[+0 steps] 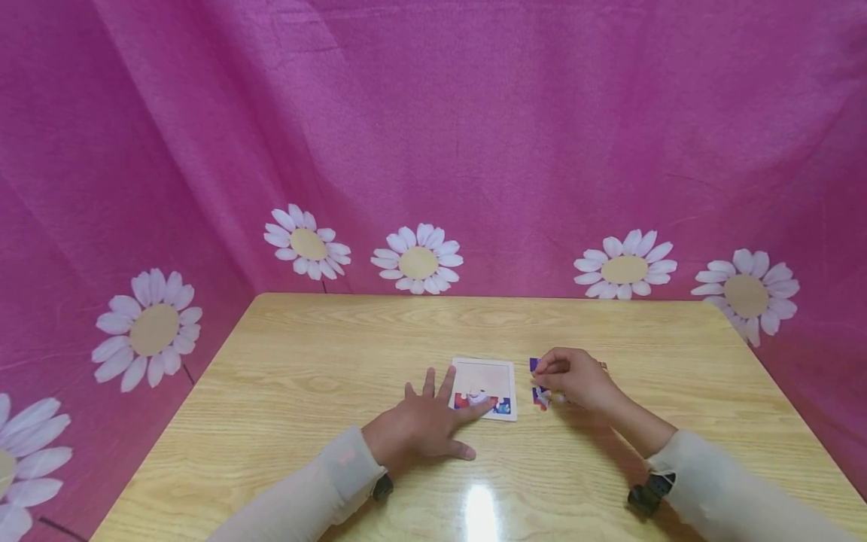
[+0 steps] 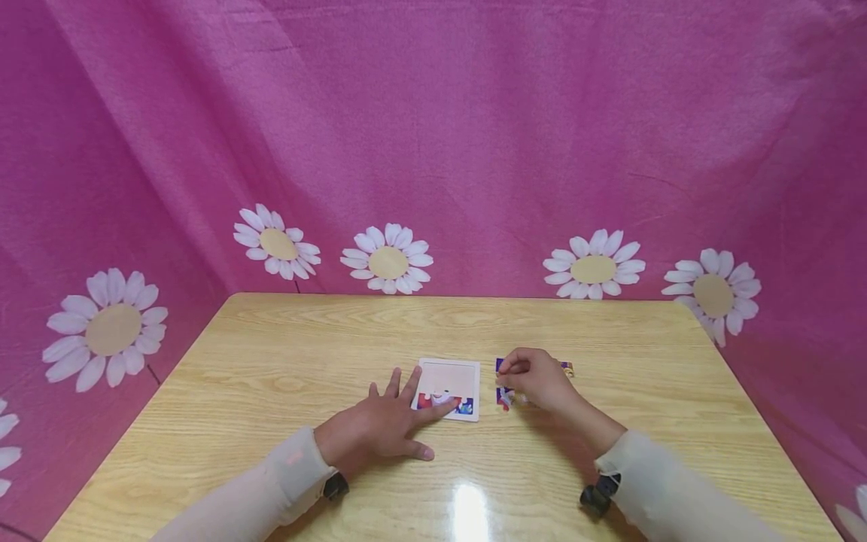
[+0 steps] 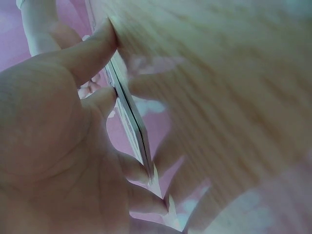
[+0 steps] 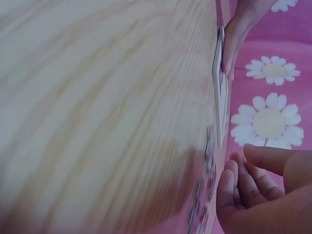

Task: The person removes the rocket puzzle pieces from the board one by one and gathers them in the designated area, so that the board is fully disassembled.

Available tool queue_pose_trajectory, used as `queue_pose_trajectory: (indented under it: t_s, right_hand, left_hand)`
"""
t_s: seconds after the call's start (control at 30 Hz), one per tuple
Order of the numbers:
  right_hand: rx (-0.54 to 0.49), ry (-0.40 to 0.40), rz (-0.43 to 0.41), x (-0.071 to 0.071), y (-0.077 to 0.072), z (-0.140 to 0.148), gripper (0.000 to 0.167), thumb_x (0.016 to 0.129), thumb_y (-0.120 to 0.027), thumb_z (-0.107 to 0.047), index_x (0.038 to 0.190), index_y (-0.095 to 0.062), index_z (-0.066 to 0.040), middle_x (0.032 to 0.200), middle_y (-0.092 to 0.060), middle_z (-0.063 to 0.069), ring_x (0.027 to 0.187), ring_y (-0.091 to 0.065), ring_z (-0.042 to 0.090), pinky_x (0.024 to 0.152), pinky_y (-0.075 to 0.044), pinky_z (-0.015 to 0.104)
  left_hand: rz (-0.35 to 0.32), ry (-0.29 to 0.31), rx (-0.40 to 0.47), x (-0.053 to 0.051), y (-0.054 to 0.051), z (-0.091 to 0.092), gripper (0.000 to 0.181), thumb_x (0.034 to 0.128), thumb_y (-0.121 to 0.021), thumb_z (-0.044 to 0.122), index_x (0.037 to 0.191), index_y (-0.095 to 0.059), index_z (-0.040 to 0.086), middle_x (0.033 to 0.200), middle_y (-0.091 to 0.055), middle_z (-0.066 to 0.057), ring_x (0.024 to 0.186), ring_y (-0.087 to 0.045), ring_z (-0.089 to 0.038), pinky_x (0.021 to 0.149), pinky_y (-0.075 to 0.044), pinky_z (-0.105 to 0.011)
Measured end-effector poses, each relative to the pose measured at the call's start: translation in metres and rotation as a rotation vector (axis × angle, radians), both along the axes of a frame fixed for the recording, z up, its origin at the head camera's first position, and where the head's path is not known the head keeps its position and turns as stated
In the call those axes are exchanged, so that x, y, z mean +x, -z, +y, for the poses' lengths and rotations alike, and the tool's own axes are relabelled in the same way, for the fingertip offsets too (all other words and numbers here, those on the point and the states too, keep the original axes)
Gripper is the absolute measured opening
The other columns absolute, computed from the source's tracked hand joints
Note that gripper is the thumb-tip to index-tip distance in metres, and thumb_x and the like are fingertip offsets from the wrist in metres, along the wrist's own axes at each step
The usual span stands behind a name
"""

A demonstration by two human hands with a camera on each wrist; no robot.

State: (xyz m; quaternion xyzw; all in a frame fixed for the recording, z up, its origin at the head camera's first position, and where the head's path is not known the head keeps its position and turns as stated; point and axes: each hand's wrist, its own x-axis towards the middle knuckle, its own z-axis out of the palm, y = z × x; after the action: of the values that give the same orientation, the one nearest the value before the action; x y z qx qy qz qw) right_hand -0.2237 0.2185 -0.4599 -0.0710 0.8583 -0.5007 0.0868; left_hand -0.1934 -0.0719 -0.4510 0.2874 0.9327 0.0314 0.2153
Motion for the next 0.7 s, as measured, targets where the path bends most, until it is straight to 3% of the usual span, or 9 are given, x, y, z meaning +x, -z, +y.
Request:
queue_pose_trajectory:
  t_s: [0.23, 0.3, 0.37, 0.53, 0.6, 0.7]
  right_hand:
    - [-0.004, -0.042, 0.053, -0.006, 0.002, -0.025, 0.01, 0.092, -0.076, -0.004, 0.098, -0.071, 0.003, 0.097, -0.077, 0.015, 0.083, -0.067, 0.013, 0.065, -0.052, 0.025]
    - [-0.015, -0.059, 0.037, -0.006, 0.001, -0.032, 0.01, 0.092, -0.075, -0.003, 0.099, -0.071, 0.004, 0.098, -0.076, 0.016, 0.082, -0.066, 0.012, 0.066, -0.052, 0.025]
    - [-0.036, -0.058, -0.003, -0.005, 0.0, -0.039, 0.01, 0.092, -0.075, -0.002, 0.099, -0.071, 0.003, 0.099, -0.077, 0.015, 0.071, -0.062, 0.01, 0.058, -0.049, 0.025]
    - [-0.059, -0.065, -0.041, -0.005, 0.0, -0.056, 0.011, 0.091, -0.075, -0.002, 0.1, -0.071, 0.002, 0.096, -0.075, 0.012, 0.071, -0.062, 0.011, 0.062, -0.051, 0.025]
    - [-0.069, -0.094, -0.03, -0.006, 0.001, -0.061, 0.01, 0.091, -0.074, 0.0, 0.1, -0.07, 0.004, 0.095, -0.075, 0.014, 0.081, -0.068, 0.015, 0.074, -0.057, 0.029]
    - [-0.085, -0.127, -0.024, -0.006, 0.003, -0.067, 0.008, 0.092, -0.07, 0.004, 0.099, -0.069, 0.006, 0.091, -0.074, 0.015, 0.08, -0.07, 0.02, 0.076, -0.06, 0.035]
  left_hand:
    - [-0.004, 0.005, -0.004, -0.001, 0.001, 0.0, 0.08, 0.0882, -0.059, 0.074, 0.154, -0.013, 0.066, 0.173, 0.001, -0.019, 0.153, -0.007, -0.057, 0.111, -0.021, -0.08]
    - [-0.01, 0.004, -0.004, -0.001, 0.001, 0.0, 0.08, 0.0884, -0.059, 0.074, 0.154, -0.014, 0.066, 0.173, 0.002, -0.019, 0.153, -0.007, -0.057, 0.111, -0.021, -0.08]
    - [-0.015, 0.001, -0.002, -0.002, 0.001, 0.001, 0.08, 0.0883, -0.06, 0.074, 0.154, -0.014, 0.066, 0.173, 0.002, -0.018, 0.153, -0.006, -0.057, 0.111, -0.02, -0.081]
    - [-0.01, 0.005, -0.009, -0.002, 0.0, 0.001, 0.08, 0.0883, -0.059, 0.074, 0.154, -0.015, 0.065, 0.173, 0.0, -0.019, 0.152, -0.008, -0.058, 0.11, -0.021, -0.081]
    - [-0.002, 0.012, -0.015, -0.002, 0.0, 0.001, 0.079, 0.0884, -0.058, 0.075, 0.155, -0.016, 0.064, 0.173, -0.001, -0.019, 0.152, -0.009, -0.058, 0.109, -0.022, -0.081]
    - [0.008, 0.023, -0.022, -0.001, 0.0, 0.001, 0.079, 0.0888, -0.057, 0.075, 0.155, -0.017, 0.063, 0.173, -0.001, -0.02, 0.152, -0.01, -0.058, 0.109, -0.023, -0.081]
